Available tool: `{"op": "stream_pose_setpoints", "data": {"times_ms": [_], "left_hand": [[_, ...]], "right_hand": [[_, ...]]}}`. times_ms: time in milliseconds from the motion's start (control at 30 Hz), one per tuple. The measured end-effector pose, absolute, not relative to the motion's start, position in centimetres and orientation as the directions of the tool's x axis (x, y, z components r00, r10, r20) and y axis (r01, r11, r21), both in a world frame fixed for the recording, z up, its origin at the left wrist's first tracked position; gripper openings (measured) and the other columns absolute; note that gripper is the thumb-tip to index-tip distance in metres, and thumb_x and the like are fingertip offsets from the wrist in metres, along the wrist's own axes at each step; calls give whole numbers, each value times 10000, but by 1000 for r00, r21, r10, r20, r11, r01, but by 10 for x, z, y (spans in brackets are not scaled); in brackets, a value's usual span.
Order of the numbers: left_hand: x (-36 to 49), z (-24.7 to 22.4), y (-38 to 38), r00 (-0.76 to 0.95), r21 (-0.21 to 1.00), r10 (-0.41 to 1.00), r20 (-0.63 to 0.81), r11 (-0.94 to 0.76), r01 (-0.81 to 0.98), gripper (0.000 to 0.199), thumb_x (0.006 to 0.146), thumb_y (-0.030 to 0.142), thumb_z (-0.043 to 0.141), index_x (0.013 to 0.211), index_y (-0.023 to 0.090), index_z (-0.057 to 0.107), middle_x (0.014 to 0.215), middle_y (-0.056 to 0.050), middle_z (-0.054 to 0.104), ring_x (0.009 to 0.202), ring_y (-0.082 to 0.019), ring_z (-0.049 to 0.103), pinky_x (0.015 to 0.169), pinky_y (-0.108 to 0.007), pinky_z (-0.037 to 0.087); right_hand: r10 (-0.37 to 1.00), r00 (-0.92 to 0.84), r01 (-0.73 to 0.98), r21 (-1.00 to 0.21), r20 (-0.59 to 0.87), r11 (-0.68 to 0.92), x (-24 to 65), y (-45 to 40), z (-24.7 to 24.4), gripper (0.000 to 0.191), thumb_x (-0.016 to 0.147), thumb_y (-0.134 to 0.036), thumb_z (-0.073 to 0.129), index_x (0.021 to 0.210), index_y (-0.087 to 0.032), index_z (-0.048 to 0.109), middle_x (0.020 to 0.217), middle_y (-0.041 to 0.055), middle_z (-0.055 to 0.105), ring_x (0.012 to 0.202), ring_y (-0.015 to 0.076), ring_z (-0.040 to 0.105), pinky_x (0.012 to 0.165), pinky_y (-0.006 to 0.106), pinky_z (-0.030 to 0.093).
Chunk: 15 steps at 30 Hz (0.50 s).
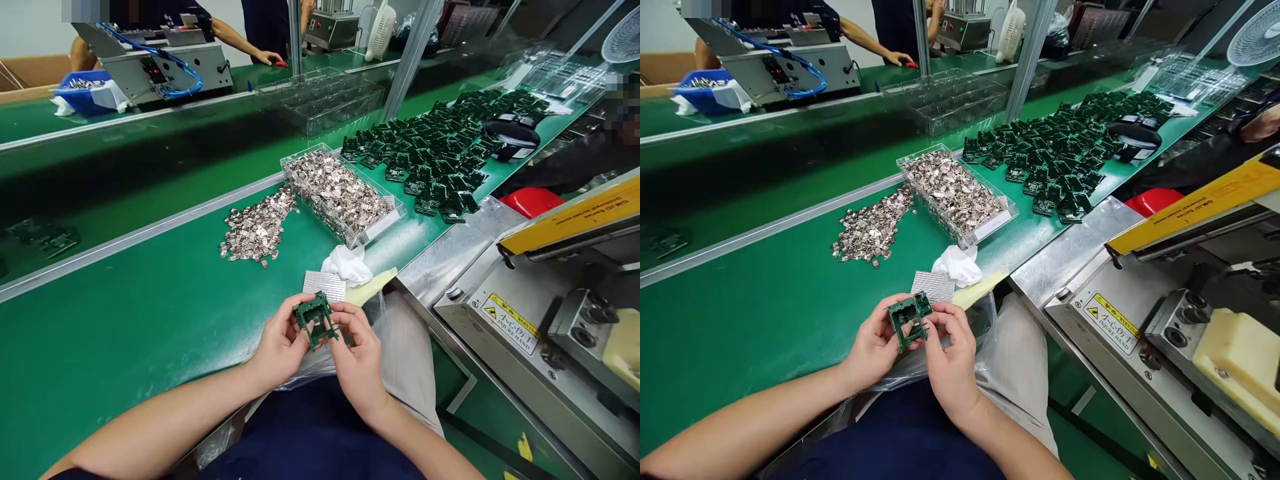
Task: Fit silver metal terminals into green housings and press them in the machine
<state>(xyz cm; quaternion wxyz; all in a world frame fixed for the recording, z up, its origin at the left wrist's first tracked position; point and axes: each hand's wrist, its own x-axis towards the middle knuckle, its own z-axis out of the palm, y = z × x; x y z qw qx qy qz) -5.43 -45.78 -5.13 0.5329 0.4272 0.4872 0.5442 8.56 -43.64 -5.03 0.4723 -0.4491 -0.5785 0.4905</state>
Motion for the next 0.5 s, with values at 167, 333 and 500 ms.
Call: {"op": "stream_pose_setpoints", "data": {"times_ms": [167, 333, 500], "left_hand": [[-56, -55, -460, -103, 996, 995, -6, -3, -89, 352, 881, 253, 595, 1207, 234, 465, 859, -13, 624, 648, -115, 619, 577, -228, 571], [-57, -57, -463, -107, 999, 994, 33, -31, 25, 344, 881, 224, 578, 1208, 256, 476, 852, -6, 612, 658, -119, 586, 587, -235, 555], [-56, -59, -465, -105, 1000, 994, 23, -21, 20, 347, 871, 203, 578, 1201, 248, 480, 838, -9, 602, 643, -122, 582, 570, -235, 532]], "right_hand": [[976, -211, 59, -996, 52, 66, 86, -437, -47, 50, 854, -193, 605, 857, -185, 654, 1030, 84, 557, 831, 198, 618, 664, 300, 567], [979, -204, -56, -998, 10, -1, 82, -437, -43, 35, 835, -201, 626, 802, -190, 623, 932, 52, 570, 734, 158, 604, 597, 252, 556], [972, -224, -222, -968, -65, -116, 77, -437, -39, 100, 797, -203, 676, 758, -190, 585, 760, 7, 589, 623, 137, 599, 569, 247, 551]]}}
